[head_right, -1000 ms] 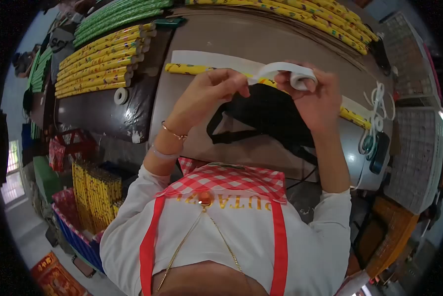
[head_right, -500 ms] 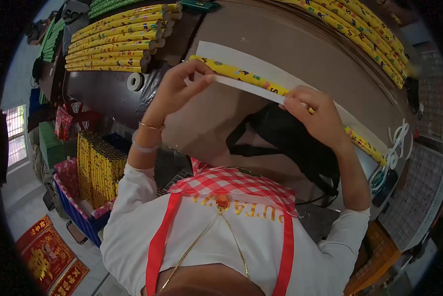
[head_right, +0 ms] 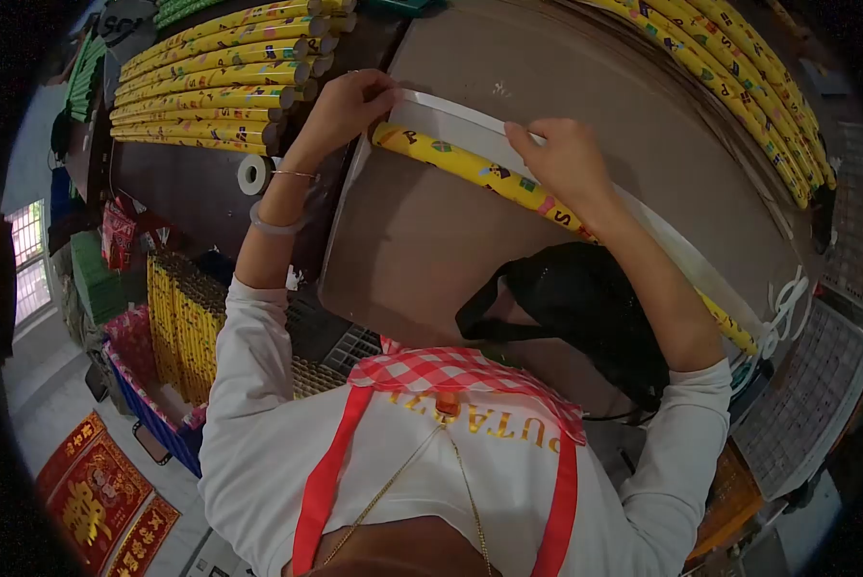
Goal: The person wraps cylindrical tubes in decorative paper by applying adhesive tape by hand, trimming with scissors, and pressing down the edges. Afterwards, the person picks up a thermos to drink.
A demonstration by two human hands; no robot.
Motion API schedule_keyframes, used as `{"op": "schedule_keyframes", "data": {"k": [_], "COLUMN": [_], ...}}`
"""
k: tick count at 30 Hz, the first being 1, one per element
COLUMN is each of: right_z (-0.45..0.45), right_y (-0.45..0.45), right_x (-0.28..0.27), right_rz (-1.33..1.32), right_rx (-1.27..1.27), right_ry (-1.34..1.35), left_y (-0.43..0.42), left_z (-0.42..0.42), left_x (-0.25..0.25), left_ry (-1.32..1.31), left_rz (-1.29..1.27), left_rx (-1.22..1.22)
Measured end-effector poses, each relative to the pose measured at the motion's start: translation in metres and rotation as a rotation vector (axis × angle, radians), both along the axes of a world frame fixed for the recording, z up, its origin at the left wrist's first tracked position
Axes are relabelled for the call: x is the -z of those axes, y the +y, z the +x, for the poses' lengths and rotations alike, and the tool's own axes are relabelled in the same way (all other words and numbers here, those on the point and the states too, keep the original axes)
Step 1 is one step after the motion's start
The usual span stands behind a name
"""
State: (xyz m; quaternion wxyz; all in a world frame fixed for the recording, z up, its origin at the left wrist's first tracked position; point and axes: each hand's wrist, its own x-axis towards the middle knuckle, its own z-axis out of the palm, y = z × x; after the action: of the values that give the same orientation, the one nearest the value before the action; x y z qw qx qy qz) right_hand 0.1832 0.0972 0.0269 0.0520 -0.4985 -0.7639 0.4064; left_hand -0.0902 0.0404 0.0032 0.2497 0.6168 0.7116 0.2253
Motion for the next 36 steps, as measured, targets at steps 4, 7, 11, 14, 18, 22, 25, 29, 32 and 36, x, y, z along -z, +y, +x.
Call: {"op": "schedule_keyframes", "data": {"k": [4, 7, 11, 14, 18, 22, 25, 29, 32, 36], "right_z": [0.003, 0.004, 0.001, 0.000, -0.001, -0.001, -0.001, -0.002, -0.002, -0.002], "right_y": [0.000, -0.001, -0.002, 0.001, 0.000, 0.000, 0.001, 0.001, 0.001, 0.001], "right_x": [0.020, 0.026, 0.020, 0.019, 0.016, 0.018, 0.020, 0.015, 0.014, 0.015], "right_rz": [0.170, 0.228, 0.260, 0.168, 0.173, 0.178, 0.170, 0.147, 0.137, 0.146], "right_rx": [-0.028, -0.017, -0.009, -0.008, -0.010, -0.010, -0.007, 0.004, -0.005, 0.004], "right_ry": [0.093, 0.115, 0.052, 0.019, 0.008, 0.023, 0.013, -0.024, -0.030, -0.009], "left_y": [0.001, -0.002, -0.005, -0.003, 0.000, 0.002, 0.002, 0.002, 0.002, 0.004], "left_z": [0.002, 0.005, 0.003, 0.004, 0.004, 0.006, 0.004, 0.005, 0.007, 0.013], "left_x": [0.006, 0.008, 0.009, 0.008, 0.010, 0.005, 0.011, 0.013, 0.011, 0.000], "left_ry": [-0.002, 0.020, -0.007, -0.013, 0.030, -0.022, 0.002, 0.003, 0.011, -0.014], "left_rz": [-0.025, -0.018, 0.008, 0.005, 0.018, -0.061, -0.019, -0.009, 0.000, -0.114], "left_rx": [-0.003, -0.028, -0.042, -0.050, -0.031, -0.083, -0.063, -0.065, -0.062, -0.110]}}
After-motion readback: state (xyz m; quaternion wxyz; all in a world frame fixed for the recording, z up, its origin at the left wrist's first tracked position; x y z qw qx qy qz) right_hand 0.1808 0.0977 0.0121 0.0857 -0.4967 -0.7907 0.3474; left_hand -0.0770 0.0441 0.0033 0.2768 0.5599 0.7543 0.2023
